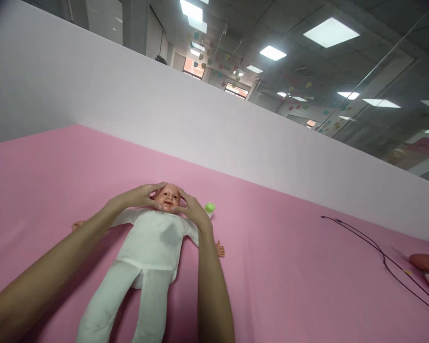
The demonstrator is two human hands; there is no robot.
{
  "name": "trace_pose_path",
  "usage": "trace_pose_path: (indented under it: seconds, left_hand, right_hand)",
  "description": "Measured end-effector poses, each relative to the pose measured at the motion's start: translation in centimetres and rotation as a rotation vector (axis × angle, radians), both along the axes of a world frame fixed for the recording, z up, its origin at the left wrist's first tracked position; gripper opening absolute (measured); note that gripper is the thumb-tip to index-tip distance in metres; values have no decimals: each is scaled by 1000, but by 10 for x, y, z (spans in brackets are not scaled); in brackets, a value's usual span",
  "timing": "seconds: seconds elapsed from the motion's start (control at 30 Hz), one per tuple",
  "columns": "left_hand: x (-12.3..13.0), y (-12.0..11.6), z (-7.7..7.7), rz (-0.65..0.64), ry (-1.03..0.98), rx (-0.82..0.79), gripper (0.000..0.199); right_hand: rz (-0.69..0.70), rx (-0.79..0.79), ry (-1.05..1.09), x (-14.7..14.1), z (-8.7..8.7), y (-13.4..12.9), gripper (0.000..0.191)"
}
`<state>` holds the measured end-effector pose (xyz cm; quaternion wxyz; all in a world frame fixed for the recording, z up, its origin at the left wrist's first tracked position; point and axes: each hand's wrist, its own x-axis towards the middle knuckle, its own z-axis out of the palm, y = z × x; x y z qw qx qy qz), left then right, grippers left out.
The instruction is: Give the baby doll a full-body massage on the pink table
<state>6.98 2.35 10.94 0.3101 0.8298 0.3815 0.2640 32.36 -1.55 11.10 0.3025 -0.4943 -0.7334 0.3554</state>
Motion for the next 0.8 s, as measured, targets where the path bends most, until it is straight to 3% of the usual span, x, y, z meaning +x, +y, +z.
trace_pose_path:
  seconds: [0.13,0.33,0.57,0.73,0.8]
  left_hand:
    - [-3,0,7,-78,-65,-96,33]
    - [2,-3,6,31,80,-20,44]
    - [0,-4,10,5,93,-3,24]
    - [4,-7,10,57,172,29,43]
    - [4,-6,8,62,167,45,44]
  right_hand:
    - [-12,-12,34,-3,7,-4,67]
    - [-58,28,-72,-16,11,-8,86]
    - [-70,43,8,-10,10,-7,59]
    - [-73,19,-105,-18,12,-8,87]
    - [-82,36,-117,-19,10,-8,87]
